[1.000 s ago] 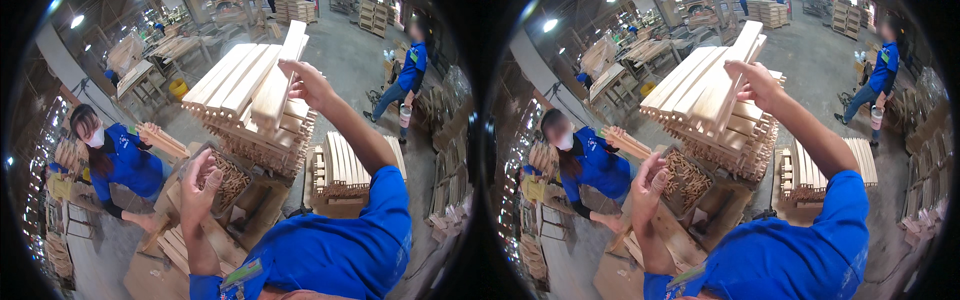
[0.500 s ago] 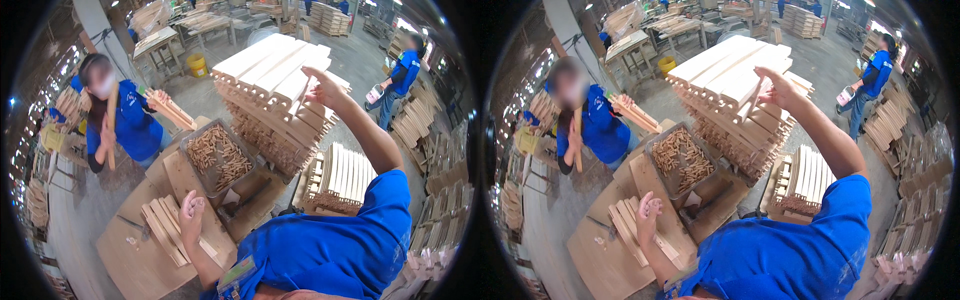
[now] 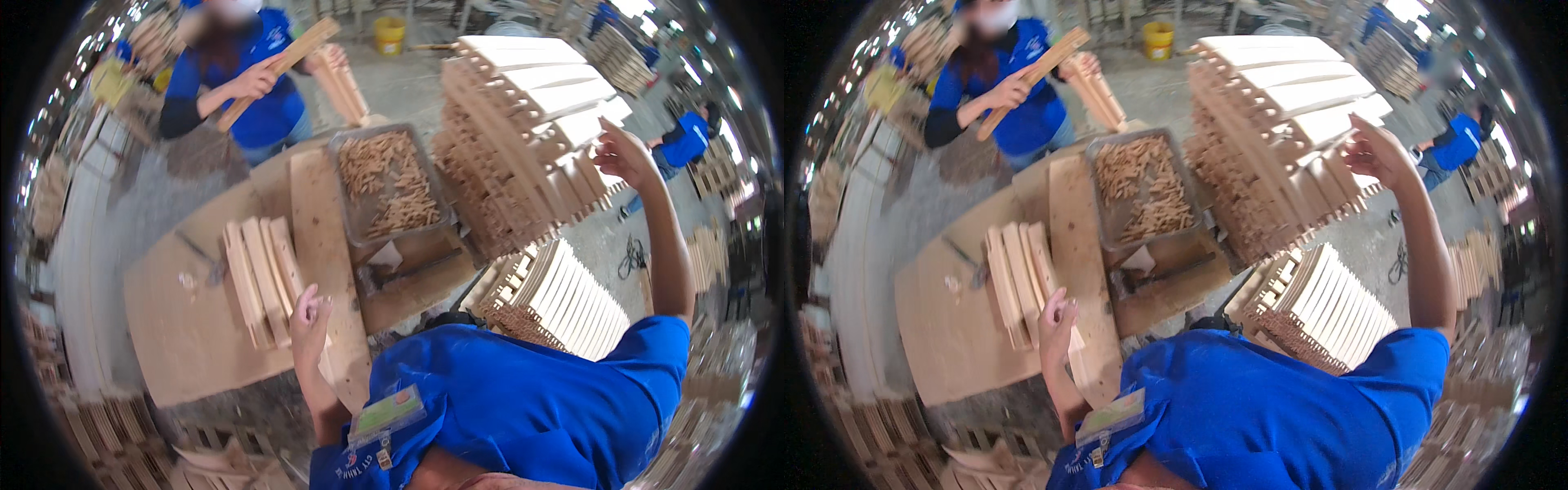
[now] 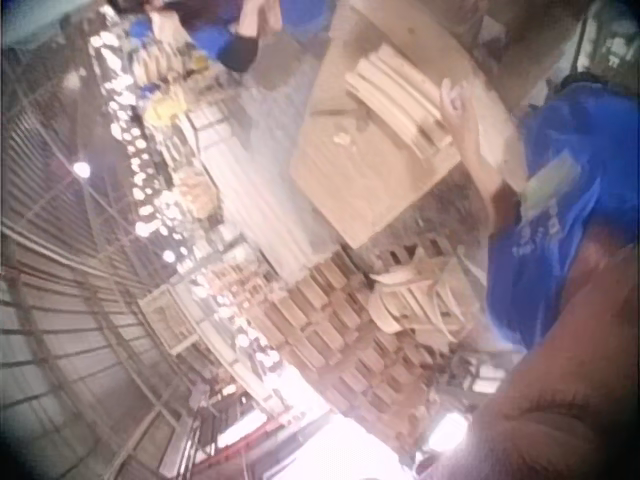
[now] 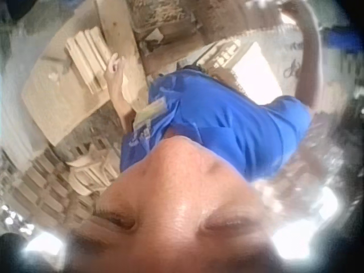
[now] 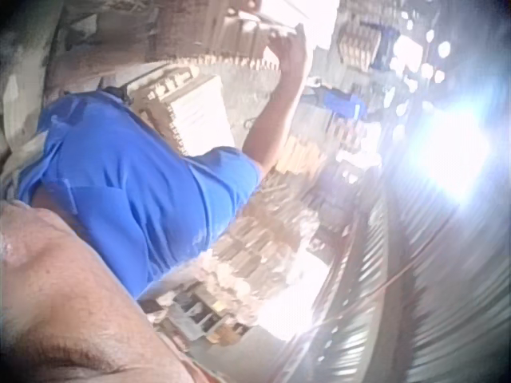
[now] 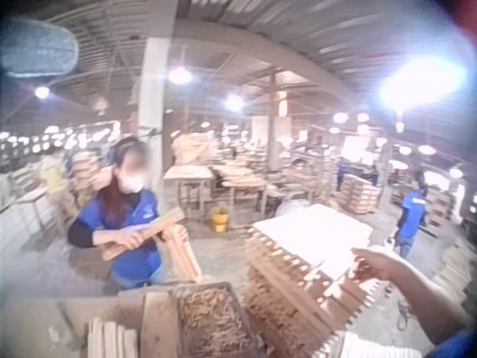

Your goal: The person assembles wooden furniture components by inserting small wooden dowels into pre-drilled holes on rectangular wooden pieces. Using a hammer, the person taps the dowels into place to secure the joints. The person handles the wooden parts one at a time, aligning them and striking them with the hammer before stacking the finished assemblies.

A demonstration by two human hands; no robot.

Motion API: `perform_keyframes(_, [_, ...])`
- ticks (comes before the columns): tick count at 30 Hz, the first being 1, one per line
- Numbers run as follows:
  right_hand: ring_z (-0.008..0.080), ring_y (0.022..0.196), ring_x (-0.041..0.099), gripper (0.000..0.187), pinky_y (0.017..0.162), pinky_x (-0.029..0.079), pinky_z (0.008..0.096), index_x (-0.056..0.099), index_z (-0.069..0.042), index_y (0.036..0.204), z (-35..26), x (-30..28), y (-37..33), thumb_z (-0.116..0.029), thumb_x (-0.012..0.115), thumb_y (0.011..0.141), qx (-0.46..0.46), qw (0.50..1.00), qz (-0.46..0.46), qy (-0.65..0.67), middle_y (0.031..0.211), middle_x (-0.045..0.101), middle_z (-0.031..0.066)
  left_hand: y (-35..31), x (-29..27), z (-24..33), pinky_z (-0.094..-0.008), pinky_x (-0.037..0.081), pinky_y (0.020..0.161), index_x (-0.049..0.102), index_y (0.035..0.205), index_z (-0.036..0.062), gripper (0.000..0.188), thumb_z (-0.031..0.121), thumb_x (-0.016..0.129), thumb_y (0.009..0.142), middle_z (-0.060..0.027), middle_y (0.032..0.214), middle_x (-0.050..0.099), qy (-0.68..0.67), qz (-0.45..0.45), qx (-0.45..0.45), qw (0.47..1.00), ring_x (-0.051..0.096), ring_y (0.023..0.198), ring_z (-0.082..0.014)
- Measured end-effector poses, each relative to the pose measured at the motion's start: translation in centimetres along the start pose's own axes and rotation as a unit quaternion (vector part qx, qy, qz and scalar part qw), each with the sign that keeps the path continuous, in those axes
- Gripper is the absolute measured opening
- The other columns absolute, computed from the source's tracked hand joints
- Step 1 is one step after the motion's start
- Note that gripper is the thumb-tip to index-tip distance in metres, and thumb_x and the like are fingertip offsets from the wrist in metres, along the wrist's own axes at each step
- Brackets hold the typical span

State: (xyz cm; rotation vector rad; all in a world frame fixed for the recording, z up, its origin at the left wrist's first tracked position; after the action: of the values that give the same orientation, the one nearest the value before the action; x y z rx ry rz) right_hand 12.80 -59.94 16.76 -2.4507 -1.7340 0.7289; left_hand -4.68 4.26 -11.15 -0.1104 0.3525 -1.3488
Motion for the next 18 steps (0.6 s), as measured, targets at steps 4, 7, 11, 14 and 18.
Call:
perform_keyframes(4, [0.0203, 0.078, 0.074, 0.042, 0.067, 0.064, 0.0319, 0.059, -0.007, 0.103, 0.2, 1.4, 0.5, -0.046, 0.073, 0.098, -0.023, 0.994, -0.031, 0.098, 0.091, 0.073, 0.0118, -1.5, -0.9, -2.5, -0.0273, 0.048, 0.086, 0.056, 0.146, -0.001, 0.061, 0.029, 0.077, 0.098, -0.0053, 0.108, 0.065, -0.002, 0.017, -0.022, 1.0, 0.054, 0.092, -0.0109])
perform_keyframes(7, [0.0235, 0.089, 0.075, 0.032, 0.079, 0.065, 0.0358, 0.057, -0.005, 0.109, 0.1, 1.9, 1.1, -0.034, 0.068, 0.104, -0.054, 0.983, -0.058, 0.165, 0.101, 0.073, 0.0169, -2.5, -1.5, -4.2, -0.0274, 0.049, 0.086, 0.056, 0.145, -0.0013, 0.06, 0.027, 0.077, 0.097, -0.0045, 0.105, 0.063, -0.007, 0.026, -0.045, 0.999, 0.055, 0.093, -0.0115])
perform_keyframes(11, [0.0241, 0.096, 0.074, 0.032, 0.082, 0.063, 0.0362, 0.057, -0.005, 0.125, 0.4, 1.6, 1.3, -0.03, 0.065, 0.106, -0.124, 0.975, -0.086, 0.161, 0.106, 0.073, 0.0158, -3.3, -1.8, -5.2, -0.0275, 0.05, 0.085, 0.058, 0.144, -0.0001, 0.058, 0.025, 0.078, 0.096, -0.0031, 0.1, 0.061, 0.027, 0.025, -0.051, 0.998, 0.057, 0.092, -0.0121])
perform_keyframes(14, [0.019, 0.098, 0.073, 0.038, 0.079, 0.062, 0.0329, 0.062, -0.008, 0.133, 1.6, -0.1, 0.3, -0.035, 0.064, 0.107, -0.134, 0.988, 0.009, 0.077, 0.114, 0.072, 0.0082, -4.0, -2.6, -5.7, -0.0315, 0.054, 0.086, 0.059, 0.142, 0.0002, 0.056, 0.023, 0.077, 0.094, -0.0104, 0.103, 0.068, 0.066, 0.076, -0.018, 0.995, 0.065, 0.093, -0.0179])
perform_keyframes(18, [0.0104, 0.097, 0.064, 0.046, 0.072, 0.051, 0.0254, 0.06, -0.008, 0.144, 1.9, -0.1, -5.4, -0.035, 0.063, 0.107, -0.281, 0.948, 0.146, 0.034, 0.108, 0.067, 0.0021, -5.9, -4.6, -4.9, -0.0375, 0.057, 0.089, 0.06, 0.14, 0.0001, 0.055, 0.023, 0.076, 0.093, -0.02, 0.111, 0.073, 0.17, 0.178, -0.015, 0.969, 0.072, 0.101, -0.0269])
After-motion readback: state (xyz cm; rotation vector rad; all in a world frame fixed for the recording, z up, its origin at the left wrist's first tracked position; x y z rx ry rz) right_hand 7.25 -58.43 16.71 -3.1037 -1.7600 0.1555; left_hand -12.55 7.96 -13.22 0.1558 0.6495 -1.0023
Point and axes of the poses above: each hand's wrist, its own y-axis towards the middle knuckle, its own x-axis out of the palm, z = x × y, the point moved 8 cm from there along y, towards the middle knuckle
